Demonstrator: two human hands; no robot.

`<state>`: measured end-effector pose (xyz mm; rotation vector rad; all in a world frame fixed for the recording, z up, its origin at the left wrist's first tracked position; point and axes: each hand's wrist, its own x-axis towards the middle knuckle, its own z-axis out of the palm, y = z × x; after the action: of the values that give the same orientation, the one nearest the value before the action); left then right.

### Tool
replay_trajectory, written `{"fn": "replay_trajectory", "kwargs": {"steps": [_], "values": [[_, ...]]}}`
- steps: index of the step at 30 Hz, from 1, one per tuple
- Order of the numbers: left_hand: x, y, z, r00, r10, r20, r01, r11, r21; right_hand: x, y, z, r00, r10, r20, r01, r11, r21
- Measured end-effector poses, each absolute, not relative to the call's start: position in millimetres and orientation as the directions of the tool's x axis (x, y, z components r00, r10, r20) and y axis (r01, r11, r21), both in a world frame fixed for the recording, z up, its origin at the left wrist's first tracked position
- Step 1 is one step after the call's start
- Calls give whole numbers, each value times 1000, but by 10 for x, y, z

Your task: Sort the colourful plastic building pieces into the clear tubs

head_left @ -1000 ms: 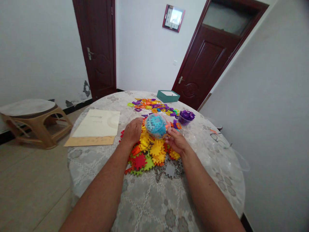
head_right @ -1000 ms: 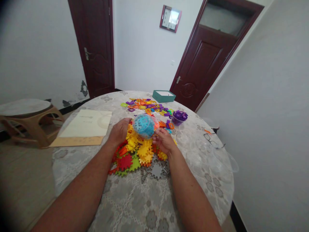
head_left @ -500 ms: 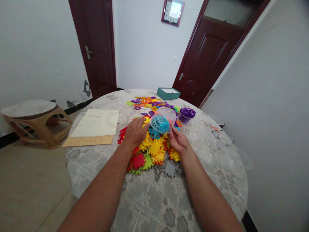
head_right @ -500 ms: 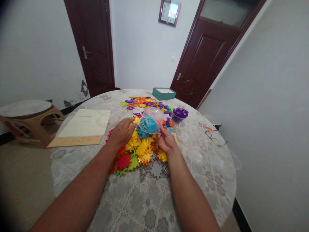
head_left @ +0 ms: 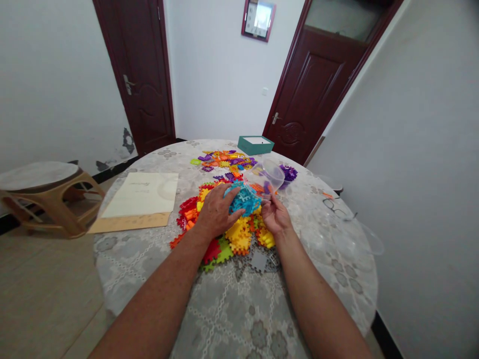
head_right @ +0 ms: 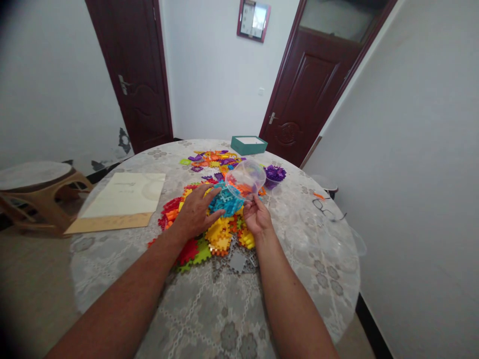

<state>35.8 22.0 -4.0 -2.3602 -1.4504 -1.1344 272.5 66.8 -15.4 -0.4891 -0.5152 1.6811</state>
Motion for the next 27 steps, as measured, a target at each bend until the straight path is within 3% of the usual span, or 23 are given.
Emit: {"fn": "replay_trajectory", "kwargs": {"steps": [8, 16, 20, 24, 27], "values": [[409, 211, -32, 330, 685, 649, 836, -532, 137, 2632, 573, -100, -119, 991, -63, -855, -135, -500], [291, 376, -119, 217, 689, 692, 906, -406, 120, 2619, 504, 74, -108, 994, 18, -850, -82, -519], [262, 391, -112, 187, 679, 710, 904, -401, 145, 2654, 400, 301, -48, 994, 98, -801, 20, -598], [302, 354, -44, 257, 653, 712, 863, -487, 136, 2859, 317, 647, 92, 958, 273, -614, 270, -741], [356, 322, -49, 416, 653, 633, 818, -573, 54, 3208, 326, 928, 270, 858, 438, -254, 502, -827]]}}
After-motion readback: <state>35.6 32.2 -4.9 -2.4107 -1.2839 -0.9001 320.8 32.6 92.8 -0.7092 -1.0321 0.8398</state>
